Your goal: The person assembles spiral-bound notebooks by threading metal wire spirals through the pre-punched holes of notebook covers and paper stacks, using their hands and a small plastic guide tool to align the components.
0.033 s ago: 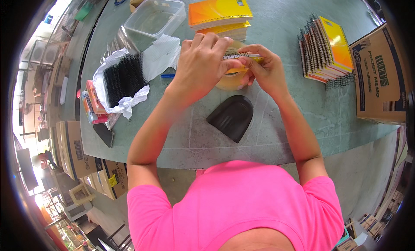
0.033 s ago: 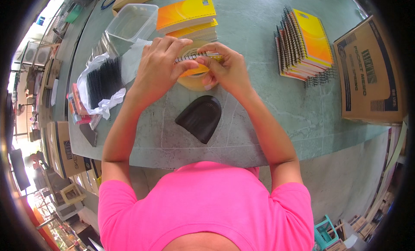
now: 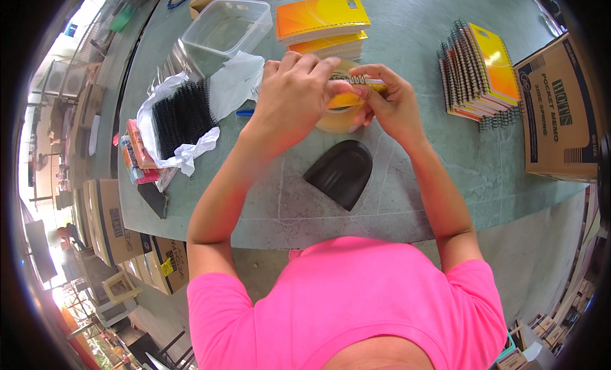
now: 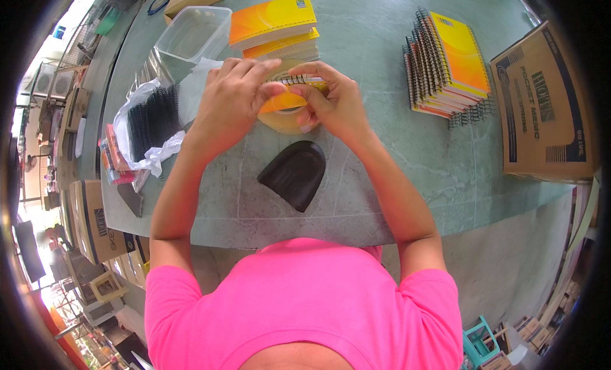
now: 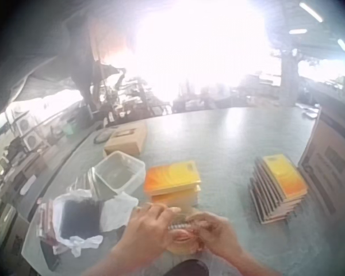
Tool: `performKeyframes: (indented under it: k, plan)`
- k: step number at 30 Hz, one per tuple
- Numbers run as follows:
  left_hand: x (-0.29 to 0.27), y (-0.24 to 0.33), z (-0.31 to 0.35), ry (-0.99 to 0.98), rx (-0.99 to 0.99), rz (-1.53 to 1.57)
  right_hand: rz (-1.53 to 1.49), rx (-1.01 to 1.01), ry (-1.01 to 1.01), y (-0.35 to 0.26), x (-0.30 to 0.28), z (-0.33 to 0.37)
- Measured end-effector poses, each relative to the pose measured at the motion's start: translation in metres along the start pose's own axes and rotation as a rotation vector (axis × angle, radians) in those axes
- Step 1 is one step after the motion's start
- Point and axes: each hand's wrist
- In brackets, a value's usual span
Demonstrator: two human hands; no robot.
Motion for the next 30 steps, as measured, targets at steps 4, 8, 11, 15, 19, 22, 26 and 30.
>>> performKeyframes:
  k: [4, 8, 11, 15, 19, 22, 26, 30]
  plan:
    - [-0.005, 0.001, -0.005, -0.060, -0.029, -0.047, 0.007, 0.017, 0.013, 0.000, -0.001, -0.001]
    - [-0.001, 0.004, -0.004, 0.001, -0.024, 0.037, -0.050, 0.026, -0.029, 0.003, -0.003, 0.001]
    - [-0.003, -0.004, -0.003, -0.063, -0.015, -0.034, -0.053, -0.047, 0.016, 0.001, 0.001, 0.001]
    - [-0.003, 0.006, -0.007, 0.040, -0.023, 0.039, -0.066, 0.066, -0.077, 0.001, -0.008, 0.000]
    - [-0.003, 0.003, -0.007, 0.002, -0.009, 0.070, -0.148, 0.016, -0.074, -0.001, -0.006, 0.004]
    - [-0.003, 0.007, -0.011, 0.025, -0.013, 0.107, -0.165, 0.106, -0.072, 0.000, -0.010, 0.003]
    - [0.003, 0.005, -0.010, -0.016, -0.017, 0.124, -0.164, -0.009, -0.126, 0.004, -0.011, 0.005]
    - [-0.001, 0.009, -0.013, 0.021, -0.009, 0.133, -0.110, 0.042, -0.056, 0.003, -0.012, 0.010]
Point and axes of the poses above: each hand's wrist, its own z-axis away from the middle knuckle, its own x-axis out of the palm, y = z × x, and after that the axes turned 7 degrees about -y, right-handed
